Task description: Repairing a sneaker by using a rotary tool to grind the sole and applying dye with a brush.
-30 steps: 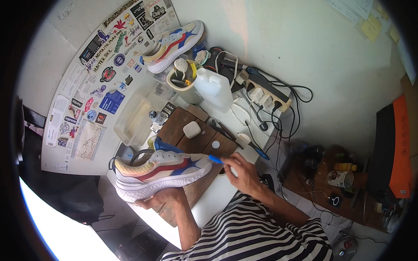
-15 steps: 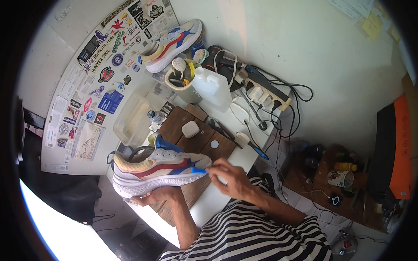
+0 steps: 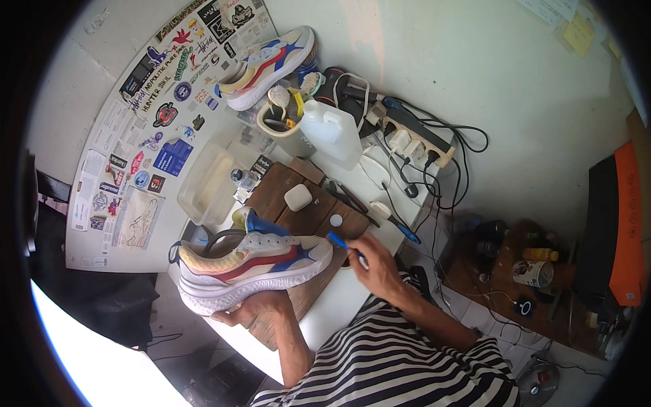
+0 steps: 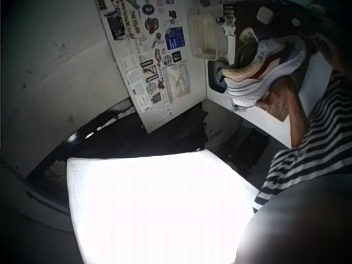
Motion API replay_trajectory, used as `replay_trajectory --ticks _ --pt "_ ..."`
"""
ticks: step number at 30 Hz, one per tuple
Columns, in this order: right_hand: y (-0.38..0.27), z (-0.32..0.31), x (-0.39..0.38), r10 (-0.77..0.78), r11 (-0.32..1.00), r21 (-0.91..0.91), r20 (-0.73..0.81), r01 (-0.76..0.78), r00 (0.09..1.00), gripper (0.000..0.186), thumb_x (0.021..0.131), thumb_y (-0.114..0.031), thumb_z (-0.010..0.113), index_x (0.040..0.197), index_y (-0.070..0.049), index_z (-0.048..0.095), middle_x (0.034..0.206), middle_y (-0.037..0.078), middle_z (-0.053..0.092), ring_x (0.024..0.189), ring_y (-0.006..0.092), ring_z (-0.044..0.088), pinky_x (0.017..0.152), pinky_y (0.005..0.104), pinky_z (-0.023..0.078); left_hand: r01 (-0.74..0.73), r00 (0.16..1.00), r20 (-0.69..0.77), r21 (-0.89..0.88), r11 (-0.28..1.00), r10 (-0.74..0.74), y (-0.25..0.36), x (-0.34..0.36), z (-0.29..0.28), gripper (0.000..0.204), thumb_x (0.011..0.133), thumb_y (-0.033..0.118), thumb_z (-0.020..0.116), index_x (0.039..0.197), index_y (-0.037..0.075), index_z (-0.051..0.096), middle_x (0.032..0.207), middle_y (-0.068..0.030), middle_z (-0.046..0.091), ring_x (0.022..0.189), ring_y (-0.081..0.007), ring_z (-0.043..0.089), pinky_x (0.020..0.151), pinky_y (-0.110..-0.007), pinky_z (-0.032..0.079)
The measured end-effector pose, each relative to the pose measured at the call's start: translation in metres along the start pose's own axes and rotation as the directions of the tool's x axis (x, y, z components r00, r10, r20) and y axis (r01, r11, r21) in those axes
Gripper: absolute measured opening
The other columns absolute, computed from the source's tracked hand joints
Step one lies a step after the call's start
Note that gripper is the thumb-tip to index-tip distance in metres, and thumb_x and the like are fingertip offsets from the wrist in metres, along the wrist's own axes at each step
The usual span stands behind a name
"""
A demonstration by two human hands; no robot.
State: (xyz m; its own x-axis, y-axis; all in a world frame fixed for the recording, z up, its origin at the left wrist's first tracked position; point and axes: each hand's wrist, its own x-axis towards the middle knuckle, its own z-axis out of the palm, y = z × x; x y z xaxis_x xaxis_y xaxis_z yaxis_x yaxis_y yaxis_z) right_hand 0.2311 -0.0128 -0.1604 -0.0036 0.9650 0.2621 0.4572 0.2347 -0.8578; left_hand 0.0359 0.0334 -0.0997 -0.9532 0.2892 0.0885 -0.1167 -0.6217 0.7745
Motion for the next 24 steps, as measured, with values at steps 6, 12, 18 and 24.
replay_trajectory --ticks 6,12,18,24 --pt "-0.024 -0.003 -0.012 0.069 0.996 0.054 0.021 -0.070 0.997 0.027 0.094 0.004 0.069 0.120 0.002 0.066 0.103 0.016 0.063 0.079 0.0290 0.068 0.067 0.0380 0.056 0.200 0.973 0.129 -0.039 0.979 -0.194 0.012 0.012 -0.007 0.102 0.094 0.078 0.046 0.163 0.005 0.031 0.167 -0.0172 0.034 0.152 -0.0353 0.040 0.126 -0.053 0.036" --pt "-0.031 0.005 -0.011 -0.133 0.989 0.059 -0.009 0.133 0.991 0.028 0.095 0.004 0.069 0.122 0.001 0.068 0.098 0.013 0.063 0.067 0.0176 0.058 0.056 0.0297 0.048 0.178 0.977 0.136 -0.081 0.981 -0.166 -0.007 0.010 -0.020 0.111 0.090 0.087 0.043 0.166 0.008 0.027 0.169 -0.0167 0.033 0.153 -0.0364 0.039 0.125 -0.056 0.038" --pt "-0.027 -0.014 -0.007 -0.029 0.999 0.026 -0.010 0.029 1.000 0.030 0.093 0.005 0.070 0.123 0.000 0.068 0.096 0.010 0.062 0.066 0.0150 0.058 0.054 0.0284 0.045 0.192 0.977 0.110 -0.092 0.977 -0.182 -0.007 0.003 -0.021 0.111 0.090 0.088 0.040 0.165 0.006 0.029 0.168 -0.0167 0.034 0.152 -0.0362 0.040 0.124 -0.055 0.039" --pt "-0.001 -0.014 -0.006 0.124 0.980 -0.159 0.039 -0.116 0.992 0.025 0.094 0.000 0.071 0.119 -0.001 0.071 0.104 0.014 0.066 0.083 0.0264 0.074 0.069 0.0365 0.060 0.193 0.976 0.112 -0.073 0.978 -0.184 -0.006 0.011 -0.026 0.107 0.092 0.083 0.036 0.164 0.005 0.029 0.167 -0.0179 0.034 0.151 -0.0364 0.042 0.124 -0.054 0.040"
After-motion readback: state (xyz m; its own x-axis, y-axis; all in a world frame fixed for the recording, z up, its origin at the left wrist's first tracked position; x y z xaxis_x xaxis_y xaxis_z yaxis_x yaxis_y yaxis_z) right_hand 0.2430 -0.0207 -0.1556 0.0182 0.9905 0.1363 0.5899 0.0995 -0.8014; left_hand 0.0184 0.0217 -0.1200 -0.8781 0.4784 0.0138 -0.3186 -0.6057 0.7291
